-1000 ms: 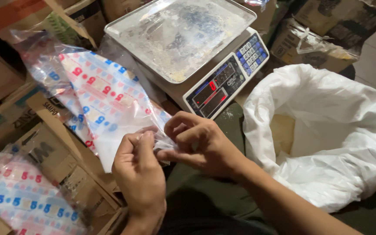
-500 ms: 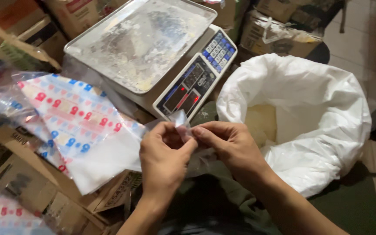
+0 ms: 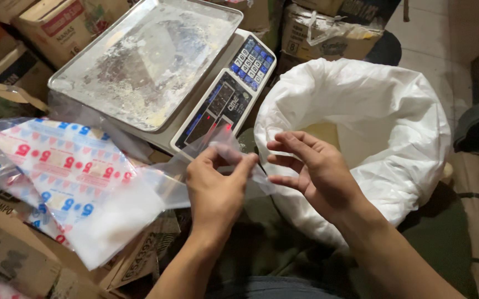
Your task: The person scoops a white powder from a large sack into small plastic bags using a blue scoop, weighs each bag on a digital scale, and ties the bags shut. The process is repeated for multiple bags.
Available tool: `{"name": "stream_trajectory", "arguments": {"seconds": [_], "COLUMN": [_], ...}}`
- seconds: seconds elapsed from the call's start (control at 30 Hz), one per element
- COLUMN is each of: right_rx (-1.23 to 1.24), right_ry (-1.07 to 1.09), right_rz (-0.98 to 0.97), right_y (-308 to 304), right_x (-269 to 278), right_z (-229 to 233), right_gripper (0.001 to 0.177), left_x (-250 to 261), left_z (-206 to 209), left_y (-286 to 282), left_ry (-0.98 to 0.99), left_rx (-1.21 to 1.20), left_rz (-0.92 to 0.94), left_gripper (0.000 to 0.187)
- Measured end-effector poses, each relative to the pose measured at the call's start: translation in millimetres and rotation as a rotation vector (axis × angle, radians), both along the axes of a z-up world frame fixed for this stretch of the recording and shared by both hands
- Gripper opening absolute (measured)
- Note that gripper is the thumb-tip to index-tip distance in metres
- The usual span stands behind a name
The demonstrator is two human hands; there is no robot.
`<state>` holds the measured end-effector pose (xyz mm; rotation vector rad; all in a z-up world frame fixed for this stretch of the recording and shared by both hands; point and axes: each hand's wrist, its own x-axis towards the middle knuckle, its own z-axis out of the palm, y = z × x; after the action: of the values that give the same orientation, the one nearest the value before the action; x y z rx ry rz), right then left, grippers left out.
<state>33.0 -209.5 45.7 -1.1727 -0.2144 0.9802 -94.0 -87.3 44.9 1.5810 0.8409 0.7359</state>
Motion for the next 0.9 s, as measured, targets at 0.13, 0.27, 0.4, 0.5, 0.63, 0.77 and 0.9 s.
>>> {"name": "stream_trajectory", "arguments": {"seconds": [0.13, 0.27, 0.4, 0.5, 0.63, 0.77, 0.9], "right_rx": [-0.197, -0.206, -0.114, -0.134, -0.164, -0.089, -0.042], "right_ry": [-0.143, -0.164, -0.093, -0.128, -0.219, -0.123, -0.074], "right_rz": [0.184, 0.198, 0.14, 0.15, 0.188, 0.141, 0.054], "right_y": [-3.1, -4.4, -4.0, -5.0, -3.9, -7.9, -11.0], "right_x": [-7.6, -7.1, -3.6, -7.6, -12.6, -7.4, 1.9], "right_z": [1.2, -3.1, -3.7, -1.5, -3.4, -13.5, -17.6], "right_gripper": [0.036, 0.035, 0.032, 0.029, 0.027, 0.028, 0.026], "left_x": [6.6, 6.2, 5.1, 5.3, 8.0, 7.9, 12.9], "left_z": [-3.7, 0.8, 7.7, 10.6, 11.0, 11.3, 16.7], "left_y": [-8.8, -10.0, -7.4, -5.4, -9.8, -12.5, -13.4], "left_ry": [0.081, 0.135, 0.168, 0.2, 0.238, 0.237, 0.203], "left_rx": [-0.051, -0.047, -0.088, -0.043, 0.046, 0.041, -0.021], "left_rz": [-0.105, -0.154, -0.175, -0.163, -0.188, -0.25, -0.218], "left_gripper": [0.019, 0.019, 0.023, 0.026, 0.02, 0.026, 0.031]}}
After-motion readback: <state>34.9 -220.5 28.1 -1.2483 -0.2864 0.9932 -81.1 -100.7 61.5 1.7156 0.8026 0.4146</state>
